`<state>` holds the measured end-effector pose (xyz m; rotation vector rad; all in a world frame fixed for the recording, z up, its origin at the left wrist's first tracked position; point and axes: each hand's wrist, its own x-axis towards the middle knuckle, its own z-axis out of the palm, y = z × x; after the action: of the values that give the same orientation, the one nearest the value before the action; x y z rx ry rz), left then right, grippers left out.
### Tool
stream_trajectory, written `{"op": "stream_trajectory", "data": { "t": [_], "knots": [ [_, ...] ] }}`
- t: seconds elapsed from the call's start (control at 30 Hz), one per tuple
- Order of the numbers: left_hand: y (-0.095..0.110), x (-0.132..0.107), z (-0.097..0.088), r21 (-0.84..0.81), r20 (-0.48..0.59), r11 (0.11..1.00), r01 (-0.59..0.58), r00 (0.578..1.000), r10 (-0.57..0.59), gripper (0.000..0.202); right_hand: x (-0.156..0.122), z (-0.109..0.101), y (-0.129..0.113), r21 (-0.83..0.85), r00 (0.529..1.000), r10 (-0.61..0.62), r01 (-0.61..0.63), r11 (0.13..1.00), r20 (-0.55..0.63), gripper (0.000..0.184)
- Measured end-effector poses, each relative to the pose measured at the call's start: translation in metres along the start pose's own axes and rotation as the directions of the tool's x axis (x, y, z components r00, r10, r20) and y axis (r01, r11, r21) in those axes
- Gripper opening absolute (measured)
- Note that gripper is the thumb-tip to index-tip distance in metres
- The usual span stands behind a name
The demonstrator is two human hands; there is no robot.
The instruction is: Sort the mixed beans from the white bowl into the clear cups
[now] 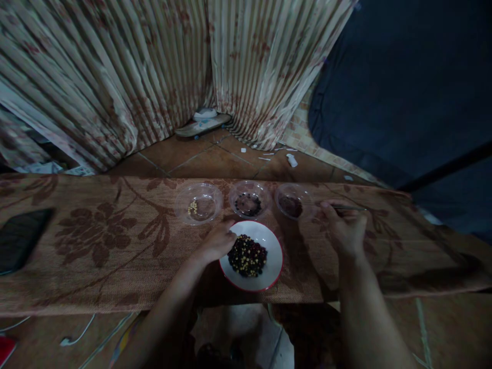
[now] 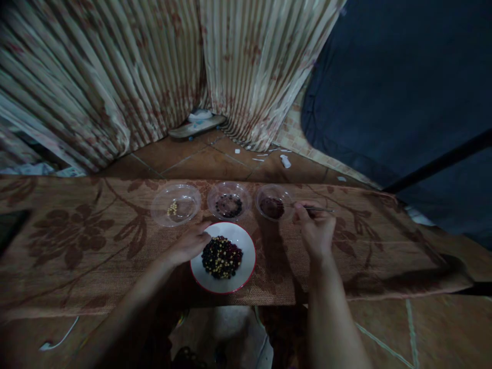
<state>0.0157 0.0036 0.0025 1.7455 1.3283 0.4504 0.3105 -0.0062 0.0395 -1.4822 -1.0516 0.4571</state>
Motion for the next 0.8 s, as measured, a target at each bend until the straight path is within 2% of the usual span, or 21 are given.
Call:
{"op": "stream_trajectory", "data": {
  "t": [0.1, 0.17, 0.2, 0.27, 0.3, 0.33, 0.4, 0.6, 0.8],
  "knots": [
    [0.001, -0.001, 0.000, -0.033, 0.025, 0.999, -0.017, 1.000, 0.017, 0.028, -0.009, 0.005, -0.008, 0.051, 0.991, -0.046, 0.040, 0.998, 0.122, 0.018],
    [0.001, -0.001, 0.000, -0.047, 0.027, 0.999, -0.027, 0.999, 0.028, 0.029, -0.018, 0.007, -0.016, 0.093, 0.940, -0.044, 0.013, 0.996, 0.337, 0.017],
    [0.001, -0.001, 0.000, -0.050, 0.022, 0.998, -0.034, 0.999, 0.035, 0.029, -0.023, 0.008, -0.020, 0.091, 0.885, -0.022, -0.023, 0.996, 0.465, 0.018],
    [0.001, -0.001, 0.000, -0.050, 0.010, 0.997, -0.052, 0.999, 0.053, 0.031, -0.031, 0.010, -0.026, 0.031, 0.728, 0.045, -0.090, 0.995, 0.684, 0.021],
    [0.001, -0.001, 0.000, -0.051, 0.006, 0.997, -0.057, 0.998, 0.057, 0.032, -0.034, 0.011, -0.028, -0.005, 0.654, 0.074, -0.105, 0.994, 0.753, 0.022],
    [0.001, 0.000, 0.001, -0.054, 0.006, 0.997, -0.056, 0.998, 0.057, 0.033, -0.037, 0.013, -0.029, -0.035, 0.601, 0.093, -0.108, 0.994, 0.794, 0.023],
    [0.002, -0.001, 0.001, -0.060, 0.016, 0.998, -0.034, 0.999, 0.035, 0.034, -0.040, 0.016, -0.029, -0.064, 0.547, 0.105, -0.093, 0.994, 0.831, 0.025],
    [0.000, 0.000, 0.003, -0.047, 0.007, 0.999, 0.003, 1.000, -0.002, 0.028, -0.039, 0.020, -0.020, -0.090, 0.487, 0.120, -0.085, 0.992, 0.865, 0.027],
    [-0.003, 0.002, 0.004, -0.044, 0.013, 0.999, 0.008, 1.000, -0.007, 0.024, -0.039, 0.019, -0.018, -0.113, 0.499, 0.143, -0.090, 0.990, 0.855, 0.030]
  ]
}}
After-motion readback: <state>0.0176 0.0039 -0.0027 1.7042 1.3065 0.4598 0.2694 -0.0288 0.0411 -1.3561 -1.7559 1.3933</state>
